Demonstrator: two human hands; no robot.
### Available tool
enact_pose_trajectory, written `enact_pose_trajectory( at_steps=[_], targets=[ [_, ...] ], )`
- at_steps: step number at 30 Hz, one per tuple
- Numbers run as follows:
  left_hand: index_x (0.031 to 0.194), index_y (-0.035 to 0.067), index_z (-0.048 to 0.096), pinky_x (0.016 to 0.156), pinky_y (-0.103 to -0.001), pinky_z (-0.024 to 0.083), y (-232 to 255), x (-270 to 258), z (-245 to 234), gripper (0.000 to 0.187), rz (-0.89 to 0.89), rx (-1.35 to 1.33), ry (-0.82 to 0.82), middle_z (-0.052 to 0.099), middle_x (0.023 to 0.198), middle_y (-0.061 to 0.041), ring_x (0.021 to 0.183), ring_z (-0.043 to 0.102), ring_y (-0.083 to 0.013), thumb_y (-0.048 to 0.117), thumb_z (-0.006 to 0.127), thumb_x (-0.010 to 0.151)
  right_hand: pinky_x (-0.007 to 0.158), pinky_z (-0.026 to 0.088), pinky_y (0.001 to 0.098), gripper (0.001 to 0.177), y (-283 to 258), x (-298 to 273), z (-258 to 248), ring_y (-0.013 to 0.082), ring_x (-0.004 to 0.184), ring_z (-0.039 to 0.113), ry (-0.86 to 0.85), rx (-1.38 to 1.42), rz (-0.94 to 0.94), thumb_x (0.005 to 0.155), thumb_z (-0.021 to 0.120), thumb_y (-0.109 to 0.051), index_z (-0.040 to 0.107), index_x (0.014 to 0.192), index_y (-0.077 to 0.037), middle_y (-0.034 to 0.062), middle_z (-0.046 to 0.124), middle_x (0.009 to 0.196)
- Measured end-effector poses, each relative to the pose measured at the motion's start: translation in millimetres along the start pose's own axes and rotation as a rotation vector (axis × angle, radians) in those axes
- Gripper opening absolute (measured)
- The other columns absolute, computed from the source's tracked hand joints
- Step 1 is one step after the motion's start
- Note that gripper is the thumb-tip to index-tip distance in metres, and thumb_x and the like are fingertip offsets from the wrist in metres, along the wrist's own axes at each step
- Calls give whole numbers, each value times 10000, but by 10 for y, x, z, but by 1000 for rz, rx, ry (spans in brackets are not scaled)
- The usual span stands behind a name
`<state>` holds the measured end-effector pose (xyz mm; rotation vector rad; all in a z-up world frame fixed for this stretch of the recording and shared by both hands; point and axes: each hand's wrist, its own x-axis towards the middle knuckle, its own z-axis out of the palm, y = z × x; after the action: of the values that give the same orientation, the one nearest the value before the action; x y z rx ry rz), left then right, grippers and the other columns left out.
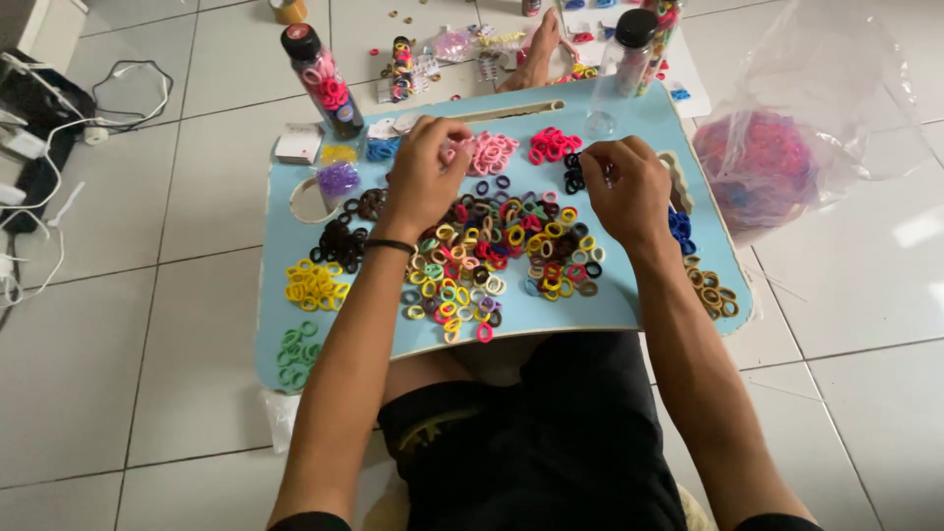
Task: Sorting and arranging small colorful rubber bands on a small blue table
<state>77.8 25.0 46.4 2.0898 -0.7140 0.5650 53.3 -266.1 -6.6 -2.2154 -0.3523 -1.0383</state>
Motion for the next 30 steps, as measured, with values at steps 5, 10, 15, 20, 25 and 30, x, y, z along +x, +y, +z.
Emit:
enact_pose_trajectory(
  at_steps=[5, 10, 15, 20, 25, 30],
  targets=[
    [1137, 118, 664, 725, -398, 568, -265, -393, -388, 225, -18, 120, 198, 602, 1074, -102, 806, 652, -327, 39, 625, 929, 679, 530, 375, 84, -61, -27, 113, 265, 736, 654, -15, 43, -84, 911, 839, -112, 777, 965, -131, 60, 623, 794],
    [1120, 99, 644, 787, -399, 551, -454, -523, -342, 189, 64, 172, 304, 600, 1024, -92, 896, 649, -320, 31, 602, 949, 686, 539, 392, 81, -56, -40, 162, 294, 757, 649, -53, 68, -142, 920, 827, -80, 780, 983, -98, 91, 620, 796],
    [1118, 105, 661, 786, -380, 560, -460, -533, -230, 168, 151, 225, 342, 604, 988, -52, 891, 651, -273, 42, 582, 984, 679, 536, 401, 56, -35, -72, 211, 311, 764, 643, -67, 87, -183, 940, 811, -62, 773, 982, -67, 106, 609, 788],
    [1088, 115, 672, 759, -375, 570, -513, -558, -164, 172, 239, 306, 336, 611, 942, -29, 869, 662, -258, 57, 648, 928, 650, 528, 415, 34, -29, -62, 250, 332, 756, 646, -65, 119, -187, 946, 803, -43, 776, 964, -36, 134, 621, 770],
    [1059, 124, 670, 747, -394, 563, -431, -606, -202, 134, 226, 283, 348, 599, 875, -34, 841, 661, -281, 83, 647, 934, 617, 515, 428, 45, -48, -59, 265, 349, 738, 645, -65, 122, -189, 940, 808, -38, 769, 958, -24, 149, 618, 758],
    [1053, 132, 673, 761, -392, 564, -460, -624, -194, 116, 219, 254, 350, 601, 855, -33, 846, 663, -287, 100, 642, 946, 594, 503, 404, 57, -79, -62, 216, 318, 701, 620, -59, 111, -177, 941, 813, -63, 766, 953, -31, 130, 609, 745]
  ],
)
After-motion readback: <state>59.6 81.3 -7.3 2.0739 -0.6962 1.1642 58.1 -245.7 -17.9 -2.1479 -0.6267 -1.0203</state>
